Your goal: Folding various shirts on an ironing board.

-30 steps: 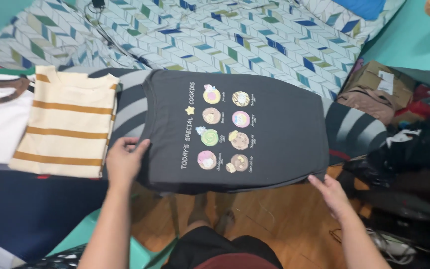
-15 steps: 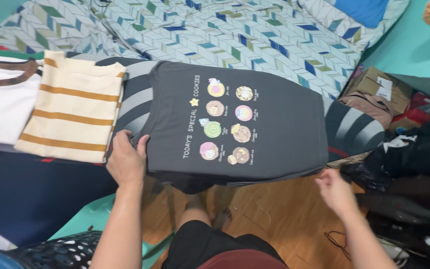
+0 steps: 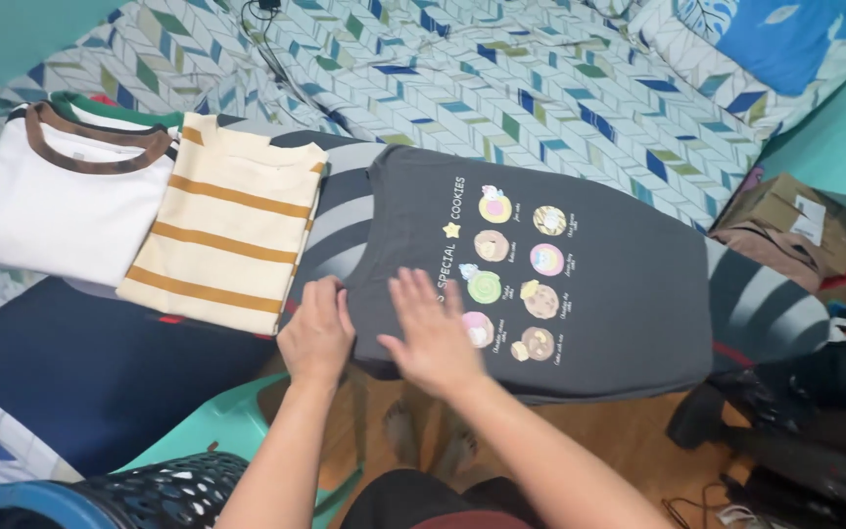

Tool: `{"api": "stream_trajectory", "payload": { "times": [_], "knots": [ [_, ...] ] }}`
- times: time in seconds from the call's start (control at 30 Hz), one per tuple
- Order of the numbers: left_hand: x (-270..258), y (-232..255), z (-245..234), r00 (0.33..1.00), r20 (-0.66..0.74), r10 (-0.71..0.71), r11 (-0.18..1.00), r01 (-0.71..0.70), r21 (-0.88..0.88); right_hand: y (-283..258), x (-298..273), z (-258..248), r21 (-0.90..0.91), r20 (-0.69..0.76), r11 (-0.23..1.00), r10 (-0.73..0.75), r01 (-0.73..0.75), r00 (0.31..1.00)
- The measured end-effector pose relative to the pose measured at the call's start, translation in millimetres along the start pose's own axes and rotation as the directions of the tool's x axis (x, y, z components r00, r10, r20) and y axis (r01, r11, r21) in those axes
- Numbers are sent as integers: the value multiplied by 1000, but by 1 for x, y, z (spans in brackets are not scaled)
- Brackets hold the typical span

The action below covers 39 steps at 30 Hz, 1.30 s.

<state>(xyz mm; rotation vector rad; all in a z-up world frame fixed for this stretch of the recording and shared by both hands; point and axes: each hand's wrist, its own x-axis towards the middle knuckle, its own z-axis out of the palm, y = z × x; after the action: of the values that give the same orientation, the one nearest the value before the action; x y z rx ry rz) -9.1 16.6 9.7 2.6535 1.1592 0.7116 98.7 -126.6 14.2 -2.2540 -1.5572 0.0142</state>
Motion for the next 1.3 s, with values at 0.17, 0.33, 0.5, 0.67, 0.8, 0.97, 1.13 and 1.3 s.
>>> {"api": "stream_trajectory", "payload": {
  "times": [0.17,0.33,0.5,0.67,0.8,0.97,1.13,1.3],
  "knots": [
    [2,-6,2,997,16,73,997,-73,1,128,-123,-62,-189,-60,865,463,-465,885],
    [7,-6,-5,996,65,64,998,-65,1,232,-229,-76,-287,-245,563,739,-775,628],
    [2,-2,-5,1000,-12,5,999,-6,-51,74,-39,-26,181,81,908,369,-378,926],
    [10,3,-2,998,-38,-47,999,46,-27,73,65,-24,270,257,817,-571,510,779],
    [10,3,-3,996,-67,-66,996,62,-63,167,143,-17,-83,171,947,-292,309,941],
    [12,6,-1,992,-73,-106,990,99,-99,105,112,-5,51,167,906,-423,421,891],
    [17,3,-1,985,-116,-126,984,109,-144,118,136,-16,339,261,689,-723,640,640],
    [14,5,-6,983,-96,-154,978,138,-155,161,193,-17,-183,150,983,9,19,989]
  ]
}}
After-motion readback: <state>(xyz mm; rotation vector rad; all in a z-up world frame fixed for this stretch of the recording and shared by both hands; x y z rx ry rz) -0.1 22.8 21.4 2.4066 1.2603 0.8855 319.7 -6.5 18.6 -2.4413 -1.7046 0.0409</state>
